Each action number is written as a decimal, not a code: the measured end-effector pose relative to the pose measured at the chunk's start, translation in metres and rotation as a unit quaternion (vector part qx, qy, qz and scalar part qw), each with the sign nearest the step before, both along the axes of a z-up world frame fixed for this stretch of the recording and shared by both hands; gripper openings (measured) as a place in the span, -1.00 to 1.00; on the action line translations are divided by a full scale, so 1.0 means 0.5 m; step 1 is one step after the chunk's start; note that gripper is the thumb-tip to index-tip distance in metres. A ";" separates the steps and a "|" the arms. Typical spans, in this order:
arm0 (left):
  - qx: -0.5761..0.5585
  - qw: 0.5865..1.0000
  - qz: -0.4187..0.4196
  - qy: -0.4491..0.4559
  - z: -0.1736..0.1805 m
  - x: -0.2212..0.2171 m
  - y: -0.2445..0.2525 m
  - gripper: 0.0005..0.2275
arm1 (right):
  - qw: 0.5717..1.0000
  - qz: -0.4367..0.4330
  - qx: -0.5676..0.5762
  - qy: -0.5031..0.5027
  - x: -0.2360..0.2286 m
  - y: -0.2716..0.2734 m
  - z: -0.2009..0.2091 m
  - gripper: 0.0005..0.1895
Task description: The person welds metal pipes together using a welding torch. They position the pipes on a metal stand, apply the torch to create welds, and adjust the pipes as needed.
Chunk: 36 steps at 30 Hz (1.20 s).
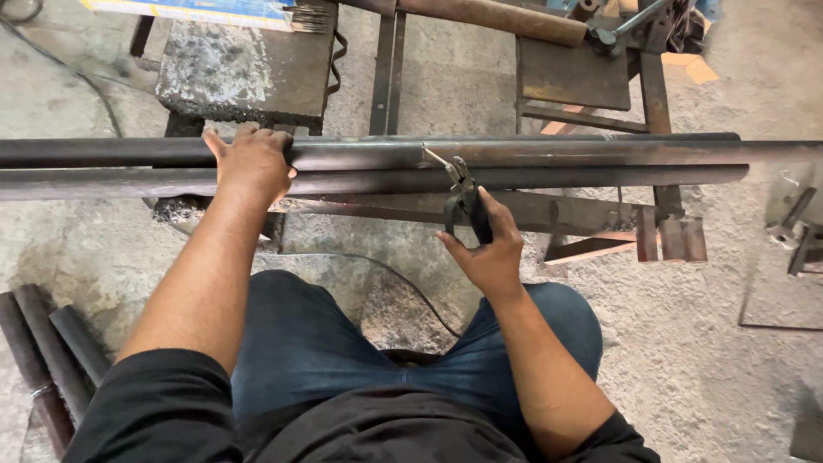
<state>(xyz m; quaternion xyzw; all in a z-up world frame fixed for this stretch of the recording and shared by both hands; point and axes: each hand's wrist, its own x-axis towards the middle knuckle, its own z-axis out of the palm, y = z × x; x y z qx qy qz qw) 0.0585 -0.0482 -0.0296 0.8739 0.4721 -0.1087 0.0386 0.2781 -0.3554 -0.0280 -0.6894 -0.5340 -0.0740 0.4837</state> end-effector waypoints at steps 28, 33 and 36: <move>-0.037 0.997 0.036 0.058 0.055 0.042 0.004 -0.45 | 1.000 -0.002 0.002 0.020 -0.004 0.006 -0.004 -0.12; -0.034 0.998 0.031 0.033 0.056 0.033 -0.004 -0.42 | 0.982 -0.009 -0.001 0.189 -0.002 0.007 -0.024 -0.15; -0.031 0.999 0.024 0.019 0.056 0.026 -0.002 -0.49 | 0.962 0.015 0.029 0.270 0.010 0.017 -0.027 -0.16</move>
